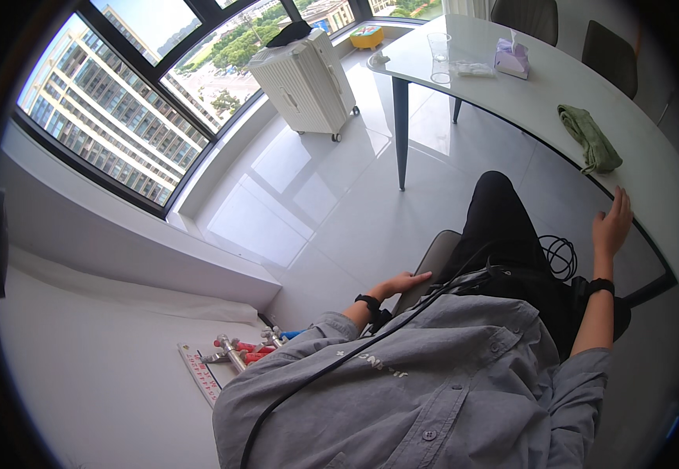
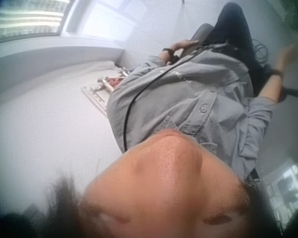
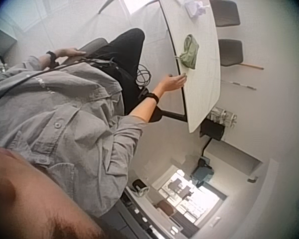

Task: The person cleans a table surface by hand and with a cloth. First, the person wipes a green cloth over the table, then uses a white paper towel to wipe the surface and the cloth, and finally uses the green cloth again to wipe the table surface.

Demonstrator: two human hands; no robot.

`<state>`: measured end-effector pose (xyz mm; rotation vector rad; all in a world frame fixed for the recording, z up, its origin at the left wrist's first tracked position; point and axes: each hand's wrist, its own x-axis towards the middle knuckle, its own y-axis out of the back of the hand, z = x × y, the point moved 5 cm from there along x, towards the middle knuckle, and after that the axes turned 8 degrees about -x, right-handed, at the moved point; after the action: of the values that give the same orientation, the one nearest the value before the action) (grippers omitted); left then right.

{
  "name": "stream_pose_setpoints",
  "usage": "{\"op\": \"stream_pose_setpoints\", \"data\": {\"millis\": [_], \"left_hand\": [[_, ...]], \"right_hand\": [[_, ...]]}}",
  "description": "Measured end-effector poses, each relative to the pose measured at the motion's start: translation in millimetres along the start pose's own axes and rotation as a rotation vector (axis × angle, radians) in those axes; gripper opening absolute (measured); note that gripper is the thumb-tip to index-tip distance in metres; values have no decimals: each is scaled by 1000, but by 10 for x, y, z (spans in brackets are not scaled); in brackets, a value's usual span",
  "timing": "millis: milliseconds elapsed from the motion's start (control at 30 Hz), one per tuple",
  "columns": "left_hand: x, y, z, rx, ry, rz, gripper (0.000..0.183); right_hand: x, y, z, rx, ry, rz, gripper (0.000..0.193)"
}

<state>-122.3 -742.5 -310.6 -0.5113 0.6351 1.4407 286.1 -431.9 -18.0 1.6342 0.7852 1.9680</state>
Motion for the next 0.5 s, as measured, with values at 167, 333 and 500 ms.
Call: {"op": "stream_pose_setpoints", "data": {"millis": [167,333,500], "left_hand": [[30,-1,-20,10,1,-8,88],[10,-14,12,15,-12,-15,87],[-27,-10,33,6,-13,-18,86]], "right_hand": [[-1,9,-3,-2,-18,-18,64],[-18,-44,34,7,-23,-21,62],[-15,-46,29,11,-20,-21,62]]}}
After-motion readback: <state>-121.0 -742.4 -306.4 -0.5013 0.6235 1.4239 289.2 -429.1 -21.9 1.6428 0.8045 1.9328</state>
